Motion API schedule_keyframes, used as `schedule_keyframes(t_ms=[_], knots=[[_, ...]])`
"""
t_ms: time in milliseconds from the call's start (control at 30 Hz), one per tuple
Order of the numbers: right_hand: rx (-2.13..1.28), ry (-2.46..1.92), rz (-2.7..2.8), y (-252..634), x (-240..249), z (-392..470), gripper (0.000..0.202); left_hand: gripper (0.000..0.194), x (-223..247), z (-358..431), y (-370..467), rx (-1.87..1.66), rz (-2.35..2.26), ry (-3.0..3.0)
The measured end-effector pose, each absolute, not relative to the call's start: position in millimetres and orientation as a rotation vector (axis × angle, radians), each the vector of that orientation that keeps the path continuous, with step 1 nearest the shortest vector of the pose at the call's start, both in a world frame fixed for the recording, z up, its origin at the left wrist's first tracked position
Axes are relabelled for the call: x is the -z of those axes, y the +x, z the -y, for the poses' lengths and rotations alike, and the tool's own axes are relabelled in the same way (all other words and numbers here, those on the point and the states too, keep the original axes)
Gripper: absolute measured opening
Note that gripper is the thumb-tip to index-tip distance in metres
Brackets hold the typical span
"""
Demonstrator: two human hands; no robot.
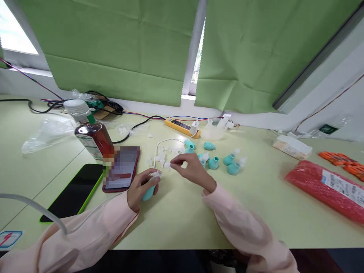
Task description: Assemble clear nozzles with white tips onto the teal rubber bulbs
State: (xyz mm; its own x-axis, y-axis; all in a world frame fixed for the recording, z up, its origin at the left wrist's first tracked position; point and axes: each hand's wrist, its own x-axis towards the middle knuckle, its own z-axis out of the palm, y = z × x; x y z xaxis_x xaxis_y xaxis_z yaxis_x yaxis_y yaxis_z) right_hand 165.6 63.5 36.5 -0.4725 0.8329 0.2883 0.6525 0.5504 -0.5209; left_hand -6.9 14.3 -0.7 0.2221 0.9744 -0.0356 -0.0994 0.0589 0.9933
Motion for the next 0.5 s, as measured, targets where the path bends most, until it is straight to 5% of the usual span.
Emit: schedule_keyframes(t_ms=[200, 500], knots=[[-1.087, -1.013, 1.965, 179.8, -41.4, -30.4, 0.014, 0.022, 0.9, -7.0, -7.4, -0.959, -1.051, 1.661], [-0.897, -0.832, 2.256, 183.3, -31.3, -30.3, 0.018, 0.026, 6.6, -10.6, -8.9, -0.848, -1.087, 2.062]])
